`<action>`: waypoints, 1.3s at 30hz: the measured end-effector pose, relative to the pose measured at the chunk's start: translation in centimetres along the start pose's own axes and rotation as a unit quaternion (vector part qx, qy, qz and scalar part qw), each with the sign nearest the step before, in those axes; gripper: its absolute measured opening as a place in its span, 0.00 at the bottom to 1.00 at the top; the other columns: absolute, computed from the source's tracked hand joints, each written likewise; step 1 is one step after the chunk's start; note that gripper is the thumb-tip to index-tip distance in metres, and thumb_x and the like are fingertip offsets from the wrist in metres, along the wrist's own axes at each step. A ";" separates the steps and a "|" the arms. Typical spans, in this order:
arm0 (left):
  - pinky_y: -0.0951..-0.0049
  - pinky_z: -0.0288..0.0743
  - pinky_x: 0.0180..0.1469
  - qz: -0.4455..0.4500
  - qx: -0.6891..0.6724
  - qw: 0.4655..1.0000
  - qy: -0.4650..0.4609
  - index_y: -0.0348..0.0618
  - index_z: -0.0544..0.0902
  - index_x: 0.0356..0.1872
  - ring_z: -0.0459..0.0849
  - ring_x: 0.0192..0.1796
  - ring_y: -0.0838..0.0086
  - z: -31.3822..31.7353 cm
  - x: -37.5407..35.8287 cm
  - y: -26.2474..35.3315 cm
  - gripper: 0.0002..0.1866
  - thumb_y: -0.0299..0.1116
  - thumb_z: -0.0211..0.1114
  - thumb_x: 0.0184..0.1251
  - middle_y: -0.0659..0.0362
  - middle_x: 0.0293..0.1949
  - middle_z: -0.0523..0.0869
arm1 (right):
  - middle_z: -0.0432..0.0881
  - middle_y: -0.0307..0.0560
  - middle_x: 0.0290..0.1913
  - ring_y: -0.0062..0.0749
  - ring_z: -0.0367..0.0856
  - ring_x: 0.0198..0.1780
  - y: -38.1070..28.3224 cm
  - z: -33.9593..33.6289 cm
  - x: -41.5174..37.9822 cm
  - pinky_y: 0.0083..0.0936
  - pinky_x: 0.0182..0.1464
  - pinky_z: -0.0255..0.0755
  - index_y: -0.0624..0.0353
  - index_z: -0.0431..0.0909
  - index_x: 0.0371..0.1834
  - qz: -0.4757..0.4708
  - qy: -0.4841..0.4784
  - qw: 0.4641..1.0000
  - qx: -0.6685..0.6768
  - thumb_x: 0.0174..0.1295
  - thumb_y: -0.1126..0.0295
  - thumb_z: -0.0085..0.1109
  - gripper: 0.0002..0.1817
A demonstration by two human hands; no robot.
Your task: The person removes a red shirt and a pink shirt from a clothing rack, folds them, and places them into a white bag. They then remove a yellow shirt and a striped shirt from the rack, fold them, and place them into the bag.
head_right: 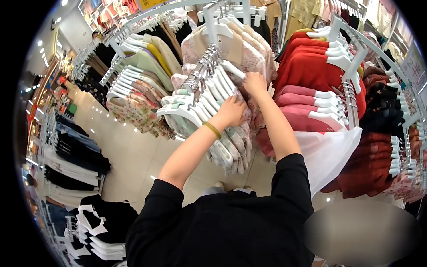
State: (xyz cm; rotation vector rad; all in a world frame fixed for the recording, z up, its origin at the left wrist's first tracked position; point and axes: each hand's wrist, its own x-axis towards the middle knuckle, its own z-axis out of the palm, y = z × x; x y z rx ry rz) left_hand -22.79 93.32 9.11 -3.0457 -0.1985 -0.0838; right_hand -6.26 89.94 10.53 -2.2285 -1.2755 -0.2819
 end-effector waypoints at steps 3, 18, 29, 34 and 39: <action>0.57 0.61 0.67 0.073 -0.010 0.997 0.015 0.38 0.75 0.58 0.68 0.66 0.53 -0.5 -2.9 1.2 0.32 0.51 0.65 0.57 0.49 0.63 0.74 | 0.85 0.57 0.40 0.56 0.83 0.45 -0.9 1.2 -0.8 0.48 0.45 0.76 0.56 0.80 0.44 0.060 -0.069 0.996 -0.009 0.57 0.57 0.64 0.17; 0.60 0.72 0.48 0.344 -0.321 0.882 -0.024 0.35 0.70 0.62 0.79 0.42 0.58 -3.3 -9.7 16.9 0.28 0.39 0.62 0.64 0.51 0.39 0.80 | 0.79 0.55 0.48 0.38 0.79 0.48 -2.6 -14.4 -29.8 0.31 0.53 0.74 0.69 0.72 0.50 0.067 0.645 0.762 0.010 0.64 0.81 0.52 0.12; 0.54 0.76 0.29 0.150 -0.261 0.951 0.071 0.37 0.80 0.35 0.83 0.25 0.51 1.1 -4.4 20.4 0.07 0.31 0.62 0.63 0.45 0.22 0.82 | 0.74 0.70 0.56 0.55 0.76 0.57 1.9 -9.3 -37.3 0.38 0.59 0.70 0.70 0.62 0.67 0.447 0.044 0.867 0.217 0.56 0.73 0.58 0.33; 0.56 0.76 0.31 0.132 -0.290 0.939 0.127 0.32 0.81 0.42 0.83 0.26 0.52 -0.2 -6.6 19.4 0.11 0.25 0.61 0.59 0.45 0.21 0.82 | 0.72 0.69 0.55 0.58 0.76 0.53 3.5 -9.8 -34.4 0.42 0.56 0.72 0.72 0.64 0.61 0.429 0.088 0.895 0.084 0.54 0.75 0.60 0.30; 0.58 0.77 0.31 0.110 -0.295 0.936 0.157 0.30 0.80 0.52 0.82 0.25 0.54 -1.4 -7.6 19.2 0.20 0.21 0.61 0.54 0.48 0.20 0.81 | 0.73 0.64 0.59 0.64 0.68 0.62 11.0 -4.6 -29.8 0.51 0.59 0.69 0.65 0.68 0.59 0.352 -0.206 0.875 -0.260 0.42 0.64 0.73 0.39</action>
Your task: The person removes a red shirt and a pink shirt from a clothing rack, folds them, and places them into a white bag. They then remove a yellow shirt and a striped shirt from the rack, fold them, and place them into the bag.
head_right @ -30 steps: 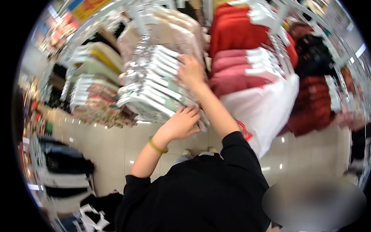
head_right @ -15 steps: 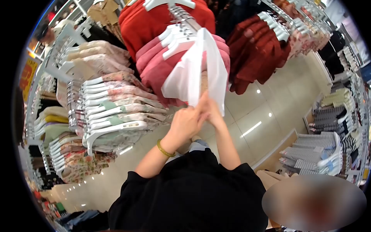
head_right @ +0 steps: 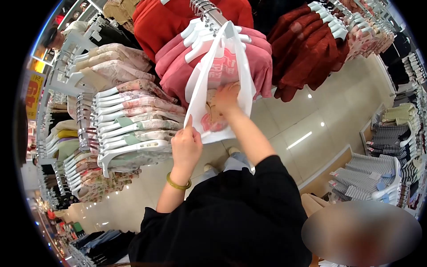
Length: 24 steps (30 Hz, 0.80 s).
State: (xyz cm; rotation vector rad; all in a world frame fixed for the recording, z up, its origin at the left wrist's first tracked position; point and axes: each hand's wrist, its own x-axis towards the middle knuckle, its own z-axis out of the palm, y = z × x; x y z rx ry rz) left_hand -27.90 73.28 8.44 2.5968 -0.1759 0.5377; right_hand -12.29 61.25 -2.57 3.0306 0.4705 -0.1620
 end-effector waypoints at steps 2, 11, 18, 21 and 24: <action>0.58 0.77 0.30 0.003 0.023 0.999 0.037 0.30 0.79 0.54 0.82 0.26 0.56 -0.7 0.1 -0.2 0.23 0.20 0.61 0.53 0.50 0.20 0.80 | 0.73 0.64 0.60 0.61 0.69 0.63 0.0 5.2 2.4 0.51 0.61 0.68 0.63 0.69 0.61 -0.014 -0.033 0.997 -0.071 0.42 0.59 0.72 0.40; 0.61 0.78 0.33 0.029 0.016 0.999 -0.019 0.27 0.75 0.58 0.82 0.25 0.57 1.0 -0.6 1.0 0.27 0.20 0.61 0.52 0.51 0.20 0.80 | 0.78 0.65 0.56 0.54 0.78 0.55 3.0 6.3 2.3 0.45 0.56 0.73 0.61 0.73 0.57 -0.043 -0.016 0.999 -0.026 0.39 0.55 0.72 0.39; 0.60 0.79 0.41 0.036 0.004 0.997 -0.072 0.32 0.80 0.36 0.85 0.30 0.57 3.1 -1.3 1.9 0.12 0.23 0.59 0.48 0.49 0.22 0.83 | 0.82 0.63 0.50 0.55 0.83 0.50 6.7 1.0 0.5 0.45 0.51 0.76 0.54 0.77 0.55 -0.152 0.093 0.965 0.192 0.49 0.51 0.65 0.30; 0.65 0.78 0.34 0.011 0.016 0.995 -0.096 0.28 0.78 0.45 0.84 0.24 0.58 3.0 -1.1 1.6 0.20 0.22 0.60 0.46 0.51 0.18 0.81 | 0.81 0.65 0.41 0.64 0.79 0.45 6.8 -0.9 -1.9 0.46 0.46 0.73 0.63 0.73 0.48 -0.087 0.229 0.862 0.443 0.65 0.68 0.53 0.13; 0.65 0.78 0.33 -0.008 0.028 0.993 -0.111 0.26 0.77 0.47 0.83 0.21 0.58 2.7 -1.3 1.1 0.22 0.22 0.60 0.45 0.51 0.16 0.80 | 0.71 0.38 0.32 0.21 0.70 0.32 5.7 -7.4 -7.6 0.22 0.37 0.68 0.61 0.70 0.42 -0.043 0.156 0.769 0.619 0.70 0.74 0.46 0.04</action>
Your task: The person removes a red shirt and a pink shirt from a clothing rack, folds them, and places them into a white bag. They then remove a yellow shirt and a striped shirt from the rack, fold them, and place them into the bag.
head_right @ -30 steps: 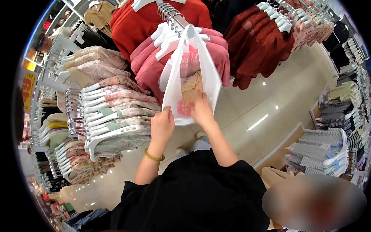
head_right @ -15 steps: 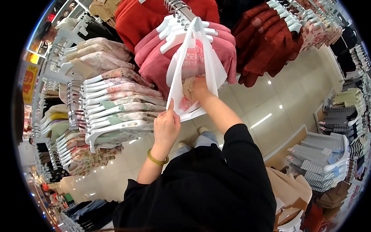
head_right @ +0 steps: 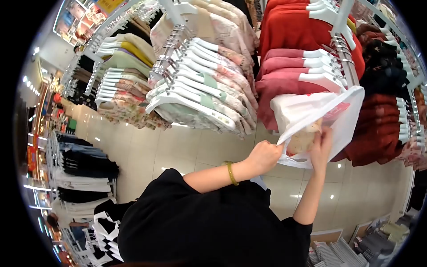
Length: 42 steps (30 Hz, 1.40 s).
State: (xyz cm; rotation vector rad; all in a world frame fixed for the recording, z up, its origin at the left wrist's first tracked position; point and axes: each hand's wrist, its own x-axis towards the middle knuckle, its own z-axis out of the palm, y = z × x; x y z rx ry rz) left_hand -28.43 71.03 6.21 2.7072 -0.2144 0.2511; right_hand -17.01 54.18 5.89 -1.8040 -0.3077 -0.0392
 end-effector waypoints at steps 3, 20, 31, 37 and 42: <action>0.64 0.78 0.31 0.005 0.023 1.000 -0.015 0.25 0.77 0.48 0.83 0.20 0.59 -0.4 -0.2 0.1 0.24 0.22 0.61 0.45 0.51 0.16 0.80 | 0.75 0.40 0.41 0.20 0.73 0.42 -0.9 -2.5 -1.6 0.19 0.45 0.69 0.62 0.68 0.45 -0.042 -0.026 0.991 0.121 0.73 0.71 0.47 0.05; 0.60 0.78 0.26 -0.014 0.045 0.999 -0.025 0.26 0.72 0.60 0.84 0.21 0.56 1.1 0.6 -2.2 0.30 0.24 0.58 0.50 0.49 0.19 0.83 | 0.75 0.44 0.38 0.24 0.74 0.37 -8.0 -9.9 -8.9 0.25 0.44 0.75 0.59 0.68 0.44 -0.168 -0.169 0.508 0.828 0.73 0.66 0.43 0.09; 0.59 0.74 0.29 0.080 -0.211 0.973 -0.055 0.47 0.62 0.72 0.80 0.23 0.56 -1.1 -2.2 -1.9 0.34 0.34 0.63 0.64 0.52 0.17 0.79 | 0.73 0.45 0.28 0.39 0.79 0.29 -7.5 -11.9 -13.4 0.46 0.65 0.66 0.58 0.63 0.36 0.005 -0.122 0.890 0.439 0.63 0.69 0.60 0.13; 0.64 0.74 0.54 0.150 -0.504 0.831 -0.179 0.44 0.56 0.75 0.82 0.52 0.59 -4.1 -6.1 -3.5 0.52 0.40 0.75 0.47 0.47 0.54 0.80 | 0.74 0.42 0.29 0.26 0.77 0.32 -10.4 0.9 -10.6 0.24 0.42 0.75 0.61 0.67 0.34 -0.022 -0.115 0.969 0.215 0.59 0.76 0.64 0.11; 0.65 0.54 0.73 -0.063 -0.715 0.682 -0.140 0.41 0.54 0.74 0.62 0.72 0.68 -4.9 -11.7 -5.8 0.54 0.44 0.79 0.49 0.53 0.71 0.62 | 0.76 0.38 0.33 0.14 0.75 0.34 -10.1 9.3 -10.2 0.12 0.38 0.69 0.63 0.72 0.36 0.035 -0.222 0.955 0.193 0.62 0.82 0.58 0.05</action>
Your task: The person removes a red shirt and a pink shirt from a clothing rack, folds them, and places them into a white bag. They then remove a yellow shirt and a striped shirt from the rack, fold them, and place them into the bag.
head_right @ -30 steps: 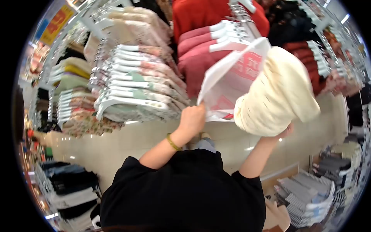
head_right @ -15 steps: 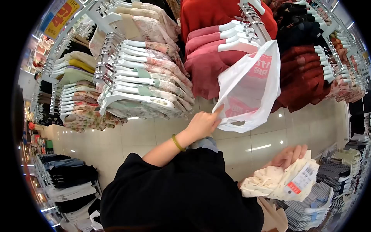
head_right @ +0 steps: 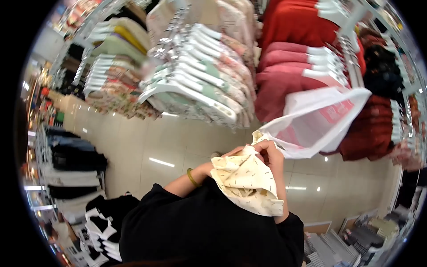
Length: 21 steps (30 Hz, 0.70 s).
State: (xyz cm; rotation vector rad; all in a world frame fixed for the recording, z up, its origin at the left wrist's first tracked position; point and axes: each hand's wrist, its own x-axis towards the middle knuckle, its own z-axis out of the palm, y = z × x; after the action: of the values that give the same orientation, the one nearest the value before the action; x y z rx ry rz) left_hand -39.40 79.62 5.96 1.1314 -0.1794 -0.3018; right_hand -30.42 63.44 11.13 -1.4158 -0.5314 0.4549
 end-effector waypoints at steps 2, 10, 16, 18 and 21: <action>0.69 0.63 0.70 0.111 -0.024 0.993 0.030 0.44 0.58 0.73 0.67 0.69 0.72 -2.9 -2.2 -3.9 0.33 0.38 0.59 0.71 0.57 0.69 0.66 | 0.77 0.37 0.34 0.12 0.75 0.34 1.4 2.3 1.1 0.09 0.37 0.68 0.63 0.74 0.38 -0.006 -0.045 0.998 0.044 0.62 0.82 0.59 0.05; 0.56 0.69 0.68 0.217 -0.370 0.859 0.280 0.41 0.58 0.73 0.71 0.68 0.57 -5.5 -13.4 -5.7 0.32 0.51 0.43 0.77 0.47 0.70 0.65 | 0.75 0.56 0.51 0.53 0.73 0.54 4.5 8.7 8.8 0.40 0.56 0.67 0.63 0.72 0.54 -0.257 -0.055 0.880 -0.396 0.53 0.73 0.67 0.25; 0.62 0.70 0.67 0.328 -0.290 0.779 0.449 0.37 0.62 0.70 0.74 0.65 0.63 -5.2 -20.4 -5.2 0.28 0.43 0.50 0.76 0.49 0.66 0.71 | 0.76 0.52 0.46 0.49 0.74 0.51 7.2 12.3 11.2 0.42 0.56 0.64 0.60 0.72 0.55 -0.261 0.001 0.825 -0.501 0.49 0.67 0.70 0.28; 0.62 0.71 0.66 0.381 -0.233 0.755 0.480 0.37 0.63 0.70 0.75 0.64 0.63 -6.0 -21.8 -3.6 0.28 0.41 0.51 0.75 0.49 0.65 0.72 | 0.77 0.49 0.42 0.48 0.75 0.48 7.6 13.2 11.7 0.43 0.52 0.66 0.59 0.73 0.52 -0.282 -0.004 0.808 -0.517 0.48 0.69 0.70 0.26; 0.62 0.72 0.65 0.451 -0.146 0.711 0.520 0.37 0.63 0.69 0.75 0.64 0.64 -7.4 -23.7 -1.7 0.27 0.40 0.52 0.75 0.49 0.64 0.73 | 0.77 0.49 0.36 0.45 0.77 0.39 7.8 14.2 12.0 0.37 0.42 0.69 0.60 0.77 0.44 -0.273 -0.035 0.848 -0.453 0.47 0.73 0.67 0.18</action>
State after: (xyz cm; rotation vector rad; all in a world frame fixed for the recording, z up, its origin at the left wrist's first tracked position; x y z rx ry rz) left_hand -59.90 93.06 1.56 0.6347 0.3271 1.1647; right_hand -29.09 82.71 5.37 -2.0307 -1.2743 -0.2702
